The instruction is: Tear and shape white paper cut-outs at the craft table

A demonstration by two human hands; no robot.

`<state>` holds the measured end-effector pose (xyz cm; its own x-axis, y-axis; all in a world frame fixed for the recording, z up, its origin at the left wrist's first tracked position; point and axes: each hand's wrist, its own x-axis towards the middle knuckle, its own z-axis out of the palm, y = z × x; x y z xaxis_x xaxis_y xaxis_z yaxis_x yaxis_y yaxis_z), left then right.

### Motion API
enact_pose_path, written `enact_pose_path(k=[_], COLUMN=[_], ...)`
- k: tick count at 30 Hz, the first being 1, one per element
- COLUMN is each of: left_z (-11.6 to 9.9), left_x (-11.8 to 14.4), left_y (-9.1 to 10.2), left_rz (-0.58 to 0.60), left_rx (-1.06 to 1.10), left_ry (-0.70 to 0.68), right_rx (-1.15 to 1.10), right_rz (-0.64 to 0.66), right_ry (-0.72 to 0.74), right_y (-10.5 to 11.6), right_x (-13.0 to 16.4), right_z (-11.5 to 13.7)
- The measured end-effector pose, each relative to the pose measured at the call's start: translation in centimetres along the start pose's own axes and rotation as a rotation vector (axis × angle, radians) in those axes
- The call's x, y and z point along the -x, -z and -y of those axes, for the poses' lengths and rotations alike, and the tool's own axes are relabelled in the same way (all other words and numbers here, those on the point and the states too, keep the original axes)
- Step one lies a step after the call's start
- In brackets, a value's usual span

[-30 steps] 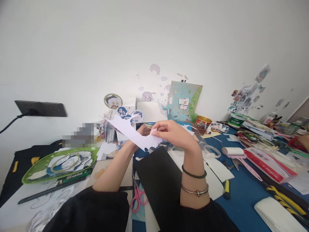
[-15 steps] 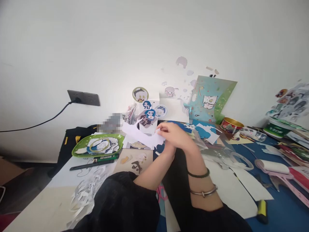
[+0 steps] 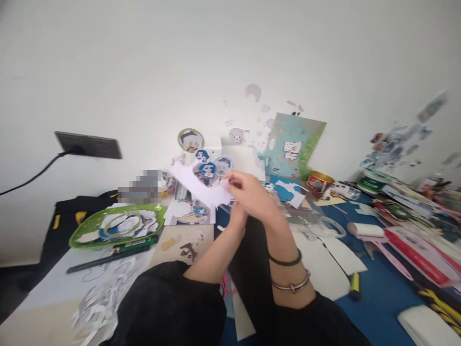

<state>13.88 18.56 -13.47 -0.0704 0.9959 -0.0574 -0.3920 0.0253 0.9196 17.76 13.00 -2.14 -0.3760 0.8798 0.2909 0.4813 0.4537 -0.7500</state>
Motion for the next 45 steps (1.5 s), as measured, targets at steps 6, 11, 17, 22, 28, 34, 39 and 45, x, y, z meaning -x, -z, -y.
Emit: enact_pose_path(k=[6, 11, 17, 22, 28, 34, 39, 45], left_z=[-0.5, -1.7, -2.0, -1.0, -1.0, -2.9, -4.7, -2.2], left_x=[1.7, 1.9, 2.5, 2.9, 4.1, 5.6, 7.6, 16.2], left_y=[0.2, 0.0, -1.1, -1.6, -1.5, -1.5, -3.2, -2.6], left_rz=[-0.067, -0.098, -0.121, -0.100, 0.004, 0.204, 0.342, 0.378], left_rx=[0.041, 0.135, 0.237, 0.213, 0.041, -0.368, -0.725, -1.054], left_ry=[0.110, 0.196, 0.301, 0.377, 0.363, 0.190, -0.048, -0.159], right_rx=[-0.194, -0.451, -0.593, -0.590, -0.574, -0.642, -0.690, -0.737], right_rz=[-0.547, -0.829, -0.875, -0.861, -0.903, -0.980, -1.129, -1.111], right_ry=[-0.197, -0.480, -0.520, -0.551, -0.565, -0.568, -0.556, -0.449], right_y=[8.7, 8.3, 6.4, 6.5, 6.4, 6.3, 6.7, 6.2], right_x=[6.2, 11.0, 12.4, 12.4, 12.5, 12.1, 12.3, 12.4], right_z=[-4.8, -13.8, -16.4, -16.8, -16.4, -16.6, -18.1, -18.4])
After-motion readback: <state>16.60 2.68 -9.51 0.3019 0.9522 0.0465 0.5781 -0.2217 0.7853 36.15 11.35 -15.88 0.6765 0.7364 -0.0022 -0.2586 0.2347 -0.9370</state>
